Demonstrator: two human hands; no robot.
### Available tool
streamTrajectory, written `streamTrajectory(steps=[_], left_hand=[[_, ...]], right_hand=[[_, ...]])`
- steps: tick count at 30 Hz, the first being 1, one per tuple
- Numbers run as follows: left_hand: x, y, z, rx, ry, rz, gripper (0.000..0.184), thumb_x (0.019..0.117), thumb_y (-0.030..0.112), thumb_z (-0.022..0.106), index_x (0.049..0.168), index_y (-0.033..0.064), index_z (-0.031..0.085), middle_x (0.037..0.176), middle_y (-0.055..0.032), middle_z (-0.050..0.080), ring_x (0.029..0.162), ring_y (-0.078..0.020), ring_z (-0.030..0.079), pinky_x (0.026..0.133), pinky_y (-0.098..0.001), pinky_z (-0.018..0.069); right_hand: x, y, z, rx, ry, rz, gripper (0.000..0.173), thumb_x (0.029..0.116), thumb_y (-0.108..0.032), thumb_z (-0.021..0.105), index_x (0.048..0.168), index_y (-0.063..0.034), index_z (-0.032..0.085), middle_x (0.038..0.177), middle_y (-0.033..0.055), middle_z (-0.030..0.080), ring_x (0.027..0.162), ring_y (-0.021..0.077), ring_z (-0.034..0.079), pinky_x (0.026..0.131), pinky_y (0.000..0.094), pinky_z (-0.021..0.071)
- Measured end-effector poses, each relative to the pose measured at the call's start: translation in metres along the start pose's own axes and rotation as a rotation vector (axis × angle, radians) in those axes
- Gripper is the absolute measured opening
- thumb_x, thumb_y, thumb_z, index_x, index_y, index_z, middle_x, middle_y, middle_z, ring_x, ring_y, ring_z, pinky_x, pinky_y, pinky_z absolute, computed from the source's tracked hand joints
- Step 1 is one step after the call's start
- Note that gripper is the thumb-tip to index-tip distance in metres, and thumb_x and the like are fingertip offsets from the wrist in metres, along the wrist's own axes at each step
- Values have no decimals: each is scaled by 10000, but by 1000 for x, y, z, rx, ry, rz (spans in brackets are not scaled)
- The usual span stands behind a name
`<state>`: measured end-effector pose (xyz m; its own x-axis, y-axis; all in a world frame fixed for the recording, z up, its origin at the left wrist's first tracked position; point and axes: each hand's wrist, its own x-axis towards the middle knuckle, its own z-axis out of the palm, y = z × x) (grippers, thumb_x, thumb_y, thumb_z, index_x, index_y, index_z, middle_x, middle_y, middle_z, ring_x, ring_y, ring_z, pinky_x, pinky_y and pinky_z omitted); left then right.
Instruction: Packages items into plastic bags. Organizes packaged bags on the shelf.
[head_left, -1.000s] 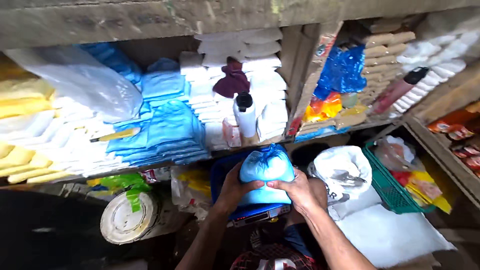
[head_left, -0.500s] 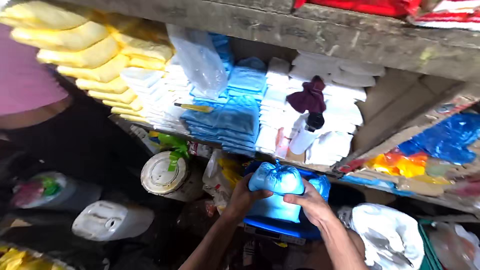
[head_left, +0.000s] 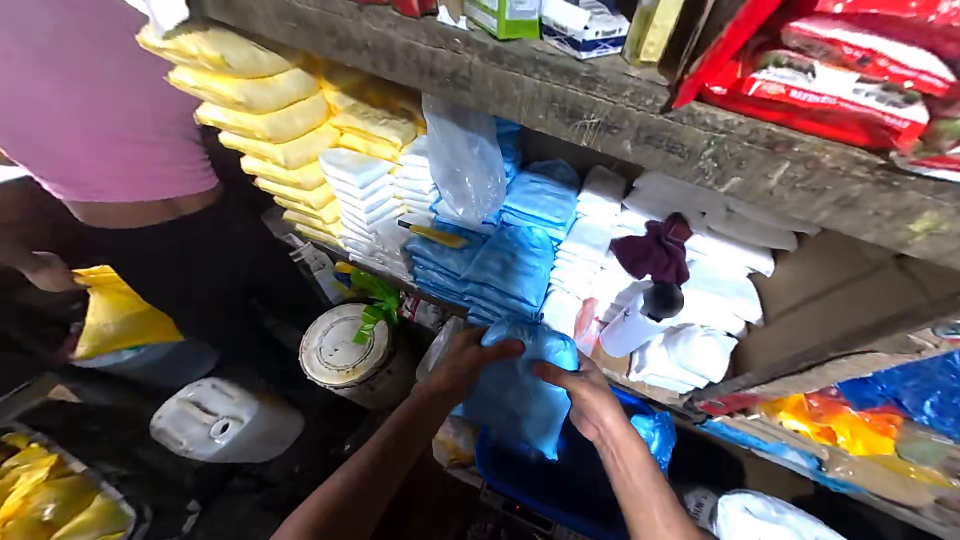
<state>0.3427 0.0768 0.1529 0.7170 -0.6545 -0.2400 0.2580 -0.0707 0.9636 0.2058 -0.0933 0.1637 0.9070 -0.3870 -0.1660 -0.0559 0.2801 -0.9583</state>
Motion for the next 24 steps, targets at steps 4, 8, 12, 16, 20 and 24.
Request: streamTrajectory(steps=[4,8,12,16,20,24], left_hand=[[32,35,-3,14,14,-52,492,851,365,821,1187,35,678,1000,-118,748,893,-223,735,822,-419,624],[73,76,-12,84,21,-36,516,904,461,750,1231,72,663,997,-113,736,849,-214,715,767,-416,610],[105,52,-42,83,286,177,612,930,594,662,1334,136,612,1141,-117,701,961,-244,686,826,-482,582],[113,-24,-15,-60,696,454,780,984,434,641,1562,32,304,1536,-213,430,1390,-298,471,1133,-484,446],[143,-48,55,-165,775,534,1022,970,546,605,1633,24,29,1693,-239,75,1568,-317,158,1273,-490,227],[176,-29,96,9,988,521,1032,990,579,504,1623,-4,-66,1690,-272,-44,1580,-380,10,1290,-516,94]], right_hand=[[49,-28,7,-44,92,-13,445,810,-188,853,1171,15,689,1047,151,745,970,245,728,886,441,621],[117,-48,11,24,163,44,564,774,-295,898,1214,-23,675,1032,171,745,944,281,736,846,483,628],[175,-62,13,151,103,58,694,765,-392,894,1333,-97,627,1183,135,723,1063,284,712,894,521,610],[223,-74,13,178,23,64,692,861,-523,772,1416,-170,560,1284,86,686,1157,256,673,951,529,581],[285,-60,7,224,33,113,646,949,-511,672,1457,-141,518,1324,125,667,1219,289,649,1010,574,552],[304,-46,4,-2,173,127,701,942,-583,643,1426,-88,532,1285,142,681,1181,288,669,975,560,577]])
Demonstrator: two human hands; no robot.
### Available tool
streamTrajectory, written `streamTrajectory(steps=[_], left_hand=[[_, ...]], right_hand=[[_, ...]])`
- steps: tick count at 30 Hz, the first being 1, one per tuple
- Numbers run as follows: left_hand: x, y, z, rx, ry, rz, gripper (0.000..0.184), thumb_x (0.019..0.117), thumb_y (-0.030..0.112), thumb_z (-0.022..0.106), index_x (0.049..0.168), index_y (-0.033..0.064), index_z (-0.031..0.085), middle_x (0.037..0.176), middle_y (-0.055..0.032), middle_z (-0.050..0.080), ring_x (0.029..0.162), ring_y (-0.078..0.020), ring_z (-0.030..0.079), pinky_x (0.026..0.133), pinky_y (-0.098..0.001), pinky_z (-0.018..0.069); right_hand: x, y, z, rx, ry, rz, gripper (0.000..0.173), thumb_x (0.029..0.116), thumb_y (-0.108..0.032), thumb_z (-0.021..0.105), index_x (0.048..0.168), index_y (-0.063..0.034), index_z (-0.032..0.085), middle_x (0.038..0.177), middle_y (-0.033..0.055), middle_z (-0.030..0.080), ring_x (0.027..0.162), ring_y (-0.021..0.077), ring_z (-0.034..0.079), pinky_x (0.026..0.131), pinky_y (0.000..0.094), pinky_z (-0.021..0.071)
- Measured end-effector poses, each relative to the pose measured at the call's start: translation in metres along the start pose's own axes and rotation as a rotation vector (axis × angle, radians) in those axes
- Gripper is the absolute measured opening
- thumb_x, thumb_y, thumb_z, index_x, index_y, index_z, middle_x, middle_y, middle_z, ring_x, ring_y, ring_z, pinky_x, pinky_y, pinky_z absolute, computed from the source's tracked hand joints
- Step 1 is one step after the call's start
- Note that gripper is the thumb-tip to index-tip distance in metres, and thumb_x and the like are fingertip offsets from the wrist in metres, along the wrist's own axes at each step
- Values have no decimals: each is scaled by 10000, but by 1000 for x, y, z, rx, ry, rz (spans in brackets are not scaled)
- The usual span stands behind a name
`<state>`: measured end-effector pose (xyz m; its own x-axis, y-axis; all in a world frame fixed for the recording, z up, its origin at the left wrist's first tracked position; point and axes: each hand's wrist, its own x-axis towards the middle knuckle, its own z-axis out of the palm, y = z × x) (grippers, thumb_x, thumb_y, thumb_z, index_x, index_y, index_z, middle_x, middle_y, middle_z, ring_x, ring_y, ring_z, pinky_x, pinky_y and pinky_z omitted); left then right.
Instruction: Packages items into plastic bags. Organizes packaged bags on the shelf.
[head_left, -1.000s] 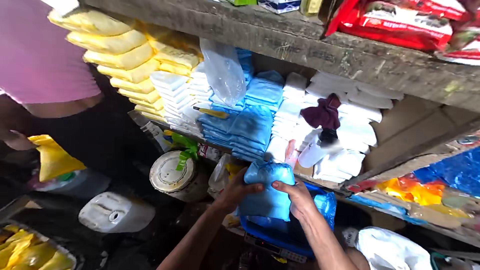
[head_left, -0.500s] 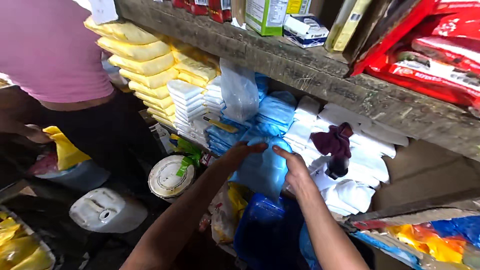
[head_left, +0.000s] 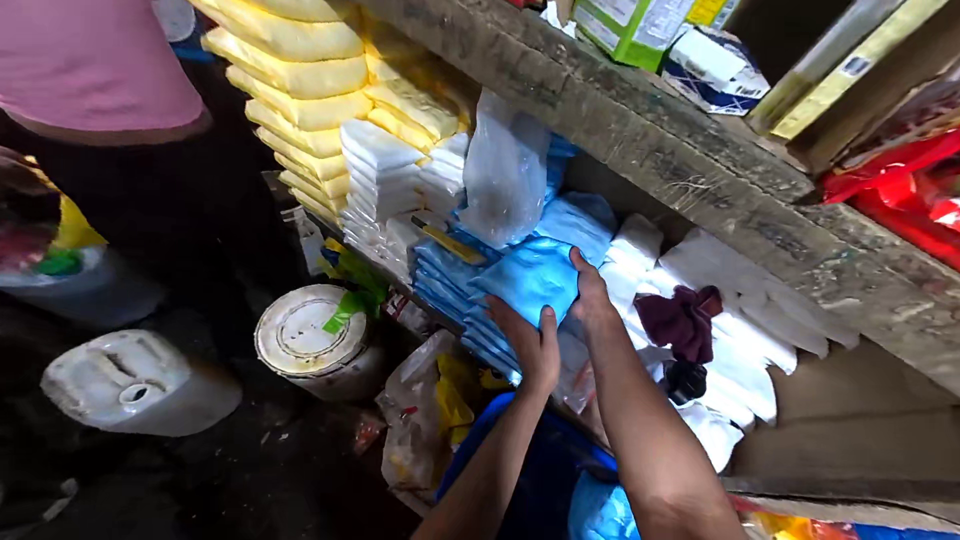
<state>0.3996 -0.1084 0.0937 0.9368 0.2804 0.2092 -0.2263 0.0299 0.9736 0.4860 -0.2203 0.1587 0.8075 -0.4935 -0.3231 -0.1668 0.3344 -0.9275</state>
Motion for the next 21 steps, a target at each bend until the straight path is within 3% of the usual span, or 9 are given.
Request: streamTrajectory(steps=[3,5,6,8,9,10,12,16,21], left_hand=[[-4,-2,13,117,84,40,1022,983,537,495,1608,-58,-52,1677,-311,-20,1577,-402,24,1295,-504,86],[-5,-7,13,171,93,75,1020,979,532,489,1599,-86,-33,1665,-338,12,1570,-432,43,1294,-516,103],[-4,-8,13,183,103,85,1020,978,539,483,1596,-95,-22,1659,-349,30,1566,-446,55,1293,-524,115],[-4,-9,16,193,120,79,1017,980,557,462,1597,-95,-16,1658,-350,34,1565,-449,60,1292,-527,121],[-4,-9,18,196,134,71,1015,974,560,454,1599,-93,-9,1659,-347,36,1566,-443,64,1291,-525,122],[-5,-9,20,193,151,64,1012,969,557,452,1600,-92,-1,1660,-345,38,1567,-435,69,1290,-519,125],[-7,-8,23,202,170,47,1010,964,541,461,1599,-92,-5,1663,-340,30,1569,-427,69,1288,-512,128],[-6,-12,32,291,209,73,1014,948,526,461,1584,-123,11,1650,-364,38,1563,-439,81,1285,-519,120],[-15,-14,34,322,184,60,1028,947,550,481,1614,-48,-25,1690,-275,-13,1584,-363,25,1288,-504,115]], right_hand=[[-20,-20,6,-837,222,-74,806,970,-728,438,1300,-18,629,1244,221,665,1150,361,650,904,603,548],[-39,-25,6,-1326,306,-321,728,988,-707,384,1200,-74,674,1212,254,662,1114,457,644,821,693,519],[-45,-25,6,-1434,307,-473,694,993,-697,395,1258,-105,642,1287,247,612,1146,465,617,825,693,523],[-42,-24,7,-1535,205,-744,690,1013,-683,365,1402,-155,580,1441,178,544,1275,399,565,932,645,517],[-37,-22,9,-1551,85,-811,702,1029,-672,329,1485,-176,528,1536,118,499,1401,355,486,1065,630,459],[-32,-20,12,-1570,-62,-792,729,1043,-666,281,1568,-183,433,1639,65,388,1520,330,334,1187,637,330],[-24,-18,22,-1669,-220,-708,758,1059,-648,209,1625,-157,323,1711,31,236,1584,334,151,1232,672,157],[0,-16,21,-1679,-329,-686,708,1081,-591,168,1633,-170,304,1707,21,250,1591,275,152,1267,616,105],[6,-19,14,-1711,-370,-684,771,1058,-644,130,1642,-160,273,1712,33,231,1594,276,131,1263,632,95]])
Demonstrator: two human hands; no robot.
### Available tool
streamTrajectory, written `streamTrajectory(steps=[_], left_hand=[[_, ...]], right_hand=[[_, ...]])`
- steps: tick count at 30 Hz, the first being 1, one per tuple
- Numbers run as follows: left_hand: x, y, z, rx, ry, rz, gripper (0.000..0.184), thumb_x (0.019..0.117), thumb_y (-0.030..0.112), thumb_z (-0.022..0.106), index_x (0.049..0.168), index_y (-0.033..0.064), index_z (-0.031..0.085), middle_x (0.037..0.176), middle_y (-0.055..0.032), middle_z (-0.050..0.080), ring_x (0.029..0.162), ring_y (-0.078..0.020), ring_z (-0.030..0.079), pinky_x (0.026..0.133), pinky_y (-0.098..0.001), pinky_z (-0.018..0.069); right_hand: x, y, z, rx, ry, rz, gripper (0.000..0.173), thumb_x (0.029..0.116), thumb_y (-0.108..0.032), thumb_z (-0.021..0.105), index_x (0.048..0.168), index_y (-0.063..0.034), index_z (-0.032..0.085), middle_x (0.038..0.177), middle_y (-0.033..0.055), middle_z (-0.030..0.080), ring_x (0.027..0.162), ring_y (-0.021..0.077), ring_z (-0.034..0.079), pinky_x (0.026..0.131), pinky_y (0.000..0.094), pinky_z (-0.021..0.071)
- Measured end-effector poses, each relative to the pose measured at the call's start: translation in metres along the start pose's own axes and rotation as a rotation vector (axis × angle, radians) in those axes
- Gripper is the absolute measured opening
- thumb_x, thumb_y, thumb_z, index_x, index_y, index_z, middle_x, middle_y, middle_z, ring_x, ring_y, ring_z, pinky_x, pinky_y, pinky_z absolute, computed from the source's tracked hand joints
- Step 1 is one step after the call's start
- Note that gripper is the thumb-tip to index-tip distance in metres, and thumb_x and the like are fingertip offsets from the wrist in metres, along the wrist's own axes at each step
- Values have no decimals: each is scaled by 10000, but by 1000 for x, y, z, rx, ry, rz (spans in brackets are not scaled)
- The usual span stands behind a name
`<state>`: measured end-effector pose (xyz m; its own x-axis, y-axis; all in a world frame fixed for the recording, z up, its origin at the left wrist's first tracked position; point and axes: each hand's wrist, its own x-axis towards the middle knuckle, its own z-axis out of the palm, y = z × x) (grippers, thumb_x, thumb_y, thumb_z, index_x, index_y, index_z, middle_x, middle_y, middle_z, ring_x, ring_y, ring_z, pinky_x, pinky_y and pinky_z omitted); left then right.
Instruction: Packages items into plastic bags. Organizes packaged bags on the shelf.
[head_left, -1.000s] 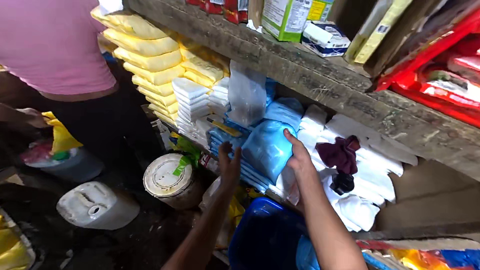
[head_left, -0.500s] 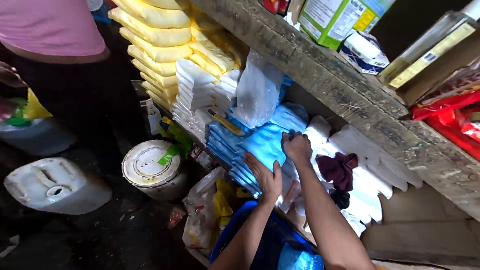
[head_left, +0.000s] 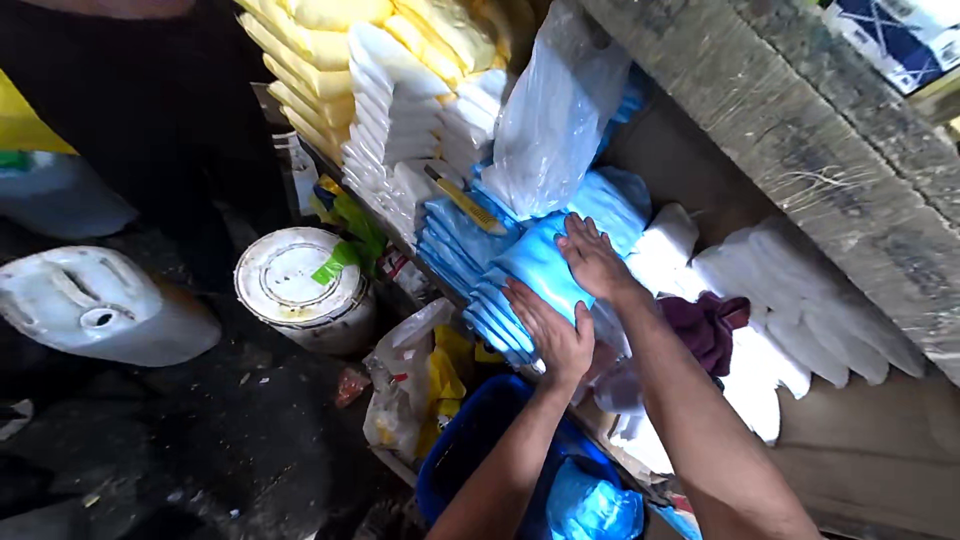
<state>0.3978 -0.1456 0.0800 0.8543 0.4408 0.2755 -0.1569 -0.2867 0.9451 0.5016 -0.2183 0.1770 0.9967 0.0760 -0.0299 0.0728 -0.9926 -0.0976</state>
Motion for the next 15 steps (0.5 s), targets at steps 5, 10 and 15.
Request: streamTrajectory(steps=[5,10,15], left_hand=[[1,-6,-5,41,-40,36,989,965,584,437,1622,-38,36,1689,-278,-9,1582,-380,9,1284,-519,122],[0,-9,-6,32,-48,86,818,981,565,450,1656,213,150,1696,-250,-48,1574,-413,-40,1262,-560,184],[9,-12,-36,-116,-207,8,704,1035,579,397,1654,342,161,1730,-93,-82,1587,-339,-24,1233,-642,159]], right_hand=[[-1,-24,-4,25,-19,43,796,1010,-743,162,1655,-282,226,1723,-60,185,1600,260,87,1227,712,44],[0,-21,6,20,11,57,775,1009,-745,172,1636,-306,292,1700,-69,261,1593,242,142,1222,717,34],[-5,-27,3,42,-33,97,797,994,-766,157,1646,-317,253,1716,-58,210,1601,281,74,1205,743,0]])
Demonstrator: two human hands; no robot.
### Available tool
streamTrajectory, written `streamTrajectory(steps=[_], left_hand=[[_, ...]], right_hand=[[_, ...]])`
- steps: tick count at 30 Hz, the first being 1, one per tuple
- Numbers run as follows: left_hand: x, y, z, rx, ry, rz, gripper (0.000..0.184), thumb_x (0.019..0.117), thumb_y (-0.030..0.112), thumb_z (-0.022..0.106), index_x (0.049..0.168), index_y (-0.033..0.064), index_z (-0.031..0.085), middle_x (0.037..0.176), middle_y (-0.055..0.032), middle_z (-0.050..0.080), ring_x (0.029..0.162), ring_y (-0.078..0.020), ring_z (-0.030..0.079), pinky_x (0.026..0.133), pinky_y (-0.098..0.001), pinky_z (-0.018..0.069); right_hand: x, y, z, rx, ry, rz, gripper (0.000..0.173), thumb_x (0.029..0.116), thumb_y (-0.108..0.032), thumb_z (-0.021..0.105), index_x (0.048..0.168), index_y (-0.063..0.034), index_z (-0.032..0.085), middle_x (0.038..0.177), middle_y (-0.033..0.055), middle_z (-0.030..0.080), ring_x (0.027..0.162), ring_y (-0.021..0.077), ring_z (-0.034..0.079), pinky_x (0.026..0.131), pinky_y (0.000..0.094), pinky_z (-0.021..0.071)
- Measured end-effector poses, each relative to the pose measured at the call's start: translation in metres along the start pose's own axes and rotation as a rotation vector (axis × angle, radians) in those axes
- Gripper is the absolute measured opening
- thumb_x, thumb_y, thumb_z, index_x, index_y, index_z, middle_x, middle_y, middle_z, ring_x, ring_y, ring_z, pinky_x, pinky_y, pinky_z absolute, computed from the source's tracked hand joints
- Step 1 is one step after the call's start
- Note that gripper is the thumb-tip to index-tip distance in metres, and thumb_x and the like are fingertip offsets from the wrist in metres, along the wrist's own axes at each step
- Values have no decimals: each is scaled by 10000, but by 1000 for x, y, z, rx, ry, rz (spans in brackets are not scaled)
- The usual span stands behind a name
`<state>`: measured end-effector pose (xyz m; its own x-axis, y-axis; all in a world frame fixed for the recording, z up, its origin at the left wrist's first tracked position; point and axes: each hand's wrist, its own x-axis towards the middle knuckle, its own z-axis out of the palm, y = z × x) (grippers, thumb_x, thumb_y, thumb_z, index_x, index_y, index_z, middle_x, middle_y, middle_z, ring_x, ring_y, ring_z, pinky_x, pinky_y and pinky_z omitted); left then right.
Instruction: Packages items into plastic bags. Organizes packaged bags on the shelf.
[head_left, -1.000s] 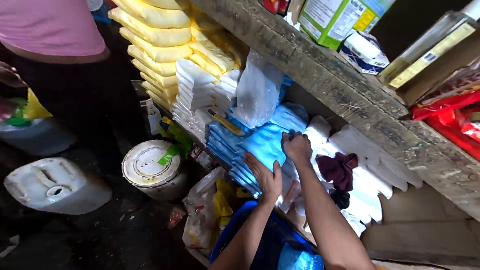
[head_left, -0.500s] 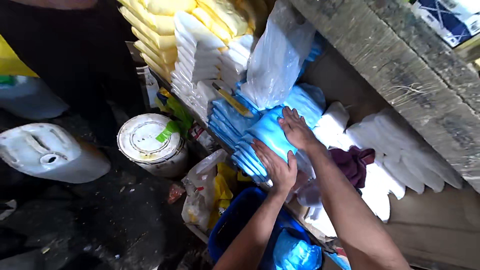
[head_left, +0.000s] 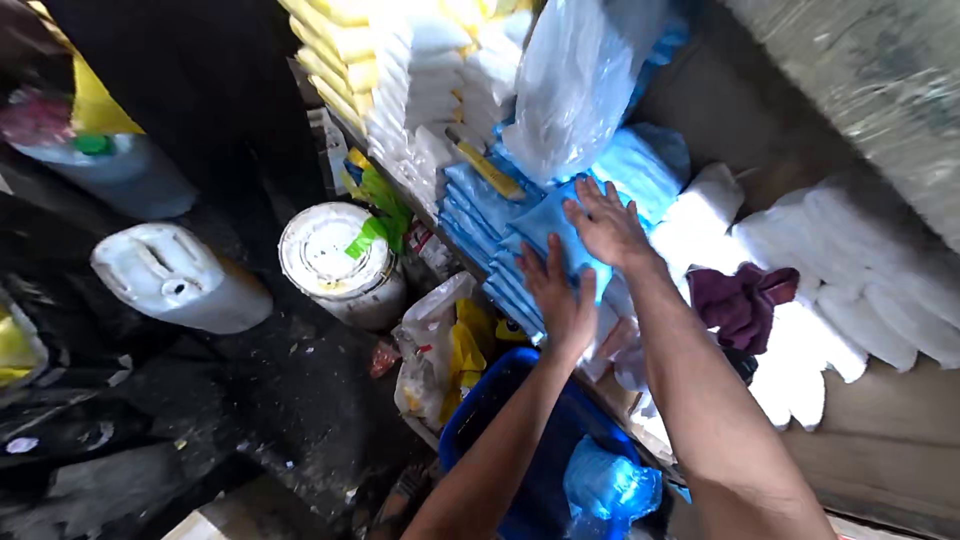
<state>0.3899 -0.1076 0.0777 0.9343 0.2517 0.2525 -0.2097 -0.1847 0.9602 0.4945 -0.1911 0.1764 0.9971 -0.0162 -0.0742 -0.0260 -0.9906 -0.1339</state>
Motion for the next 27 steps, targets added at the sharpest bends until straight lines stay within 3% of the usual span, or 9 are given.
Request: streamTrajectory(steps=[2,6,10,15,17,19,21,24,27], left_hand=[[19,-10,-8,44,42,39,642,1059,581,322,1647,356,198,1734,-76,-56,1582,-348,57,1196,-663,225],[38,-25,-3,176,92,135,649,1082,535,211,1668,283,92,1720,-168,-69,1586,-374,13,1220,-704,110],[37,-32,-3,179,43,129,674,1073,577,167,1668,288,44,1715,-182,-84,1583,-386,3,1209,-713,115],[47,-32,-43,26,-154,194,753,1051,550,415,1666,213,142,1709,-220,-5,1575,-400,76,1243,-613,212],[33,-36,-90,-27,-296,109,746,1038,533,503,1658,263,189,1733,-99,-14,1569,-305,178,1211,-559,320],[8,-56,-123,-87,-286,-19,564,1045,428,534,1548,194,432,1651,-86,311,1430,-251,439,1104,-508,465],[-25,-81,-135,-123,-324,-163,374,1071,303,520,1289,20,627,1224,-145,676,1075,-227,674,936,-445,574],[-82,-101,-127,0,-743,-224,327,1079,205,453,1110,-25,684,941,-108,732,855,-191,709,832,-409,605],[-130,-75,-92,45,-1045,-245,360,1092,248,447,1157,-11,688,982,-108,741,888,-195,728,829,-403,618]], right_hand=[[1,-5,-6,-19,-6,20,823,980,-785,142,1650,-317,233,1727,-15,173,1597,339,50,1180,776,22],[-4,-6,-5,-36,-6,42,817,976,-792,146,1646,-334,238,1729,33,163,1590,379,58,1180,772,51],[-3,-2,2,4,41,17,792,991,-770,198,1627,-312,312,1712,38,230,1586,367,115,1184,767,82],[-20,2,6,93,206,1,734,1032,-697,243,1594,-253,401,1666,34,350,1578,343,181,1235,684,135],[-70,-2,10,315,345,-56,673,1069,-591,321,1593,-177,403,1663,72,351,1579,337,177,1269,598,168],[-159,-13,11,733,374,-131,587,1119,-443,249,1623,-152,327,1703,39,255,1588,235,159,1302,488,178],[-260,-16,24,1155,268,-102,728,1064,-625,98,1634,-215,291,1689,-74,284,1534,146,301,1251,462,308],[-387,10,69,1598,221,90,1063,936,-834,178,1523,21,410,1474,196,564,1325,346,582,1104,522,493],[-502,25,89,1644,429,360,1062,938,-828,169,1481,45,437,1354,227,636,1186,340,664,991,492,561]])
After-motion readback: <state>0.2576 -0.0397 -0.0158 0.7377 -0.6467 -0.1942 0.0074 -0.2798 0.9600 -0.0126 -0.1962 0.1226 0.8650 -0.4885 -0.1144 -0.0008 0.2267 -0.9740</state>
